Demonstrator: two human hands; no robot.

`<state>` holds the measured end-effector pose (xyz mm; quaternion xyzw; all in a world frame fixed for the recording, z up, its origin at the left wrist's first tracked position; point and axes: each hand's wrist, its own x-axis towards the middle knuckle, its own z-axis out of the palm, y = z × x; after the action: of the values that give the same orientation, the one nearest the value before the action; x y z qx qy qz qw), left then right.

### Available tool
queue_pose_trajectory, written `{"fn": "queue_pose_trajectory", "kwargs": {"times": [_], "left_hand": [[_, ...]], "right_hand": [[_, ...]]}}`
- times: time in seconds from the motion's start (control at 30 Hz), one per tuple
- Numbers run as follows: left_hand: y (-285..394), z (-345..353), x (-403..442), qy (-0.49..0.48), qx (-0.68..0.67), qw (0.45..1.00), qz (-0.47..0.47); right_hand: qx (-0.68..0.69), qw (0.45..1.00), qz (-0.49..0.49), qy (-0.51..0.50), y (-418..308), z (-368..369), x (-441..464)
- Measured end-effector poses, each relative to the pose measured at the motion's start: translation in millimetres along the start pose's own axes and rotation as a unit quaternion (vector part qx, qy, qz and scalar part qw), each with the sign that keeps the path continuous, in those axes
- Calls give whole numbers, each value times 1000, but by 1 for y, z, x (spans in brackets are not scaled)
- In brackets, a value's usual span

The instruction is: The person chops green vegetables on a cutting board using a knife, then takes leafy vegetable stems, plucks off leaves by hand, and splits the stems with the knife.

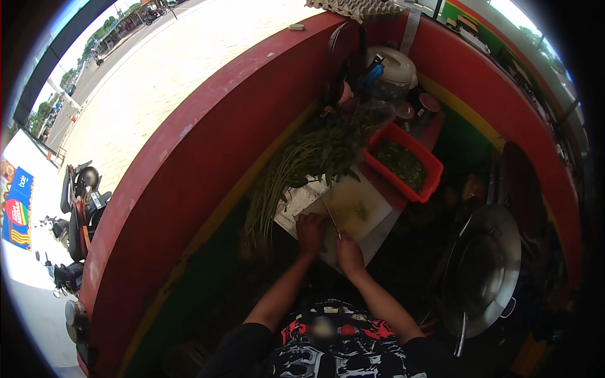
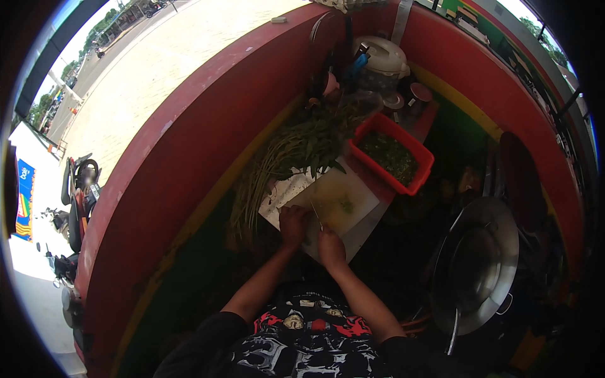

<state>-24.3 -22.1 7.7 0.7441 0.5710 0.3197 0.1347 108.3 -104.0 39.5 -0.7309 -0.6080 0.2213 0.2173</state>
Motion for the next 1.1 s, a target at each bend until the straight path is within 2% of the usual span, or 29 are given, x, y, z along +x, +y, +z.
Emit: {"fn": "queue_pose_trajectory", "kwargs": {"times": [0.1,0.17,0.27,0.4,0.47,0.6,0.7,0.87,1.1], "left_hand": [[0,0,2,0,-5,1000,-11],[-3,2,0,-1,-37,999,-27],[-4,0,1,-14,-38,999,-35],[-7,2,0,-23,-28,999,-23],[-11,1,-3,-16,-5,998,58],[-16,-4,-10,-16,19,992,127],[-14,-5,-8,-19,18,992,125],[2,13,6,-72,-5,995,64],[7,26,1,-39,-39,998,10]], "right_hand": [[7,1000,5,-4,1,-11,-10],[-38,998,17,-43,0,-19,-23],[-27,997,21,-66,5,-15,-34],[-45,998,27,-32,1,-11,-22],[-37,999,9,-26,-1,-9,-12],[-31,999,27,-22,11,-25,-22],[-32,998,47,-24,30,-42,-33],[-37,997,49,39,45,-47,-42],[-8,998,63,-11,18,-42,-65]]}}
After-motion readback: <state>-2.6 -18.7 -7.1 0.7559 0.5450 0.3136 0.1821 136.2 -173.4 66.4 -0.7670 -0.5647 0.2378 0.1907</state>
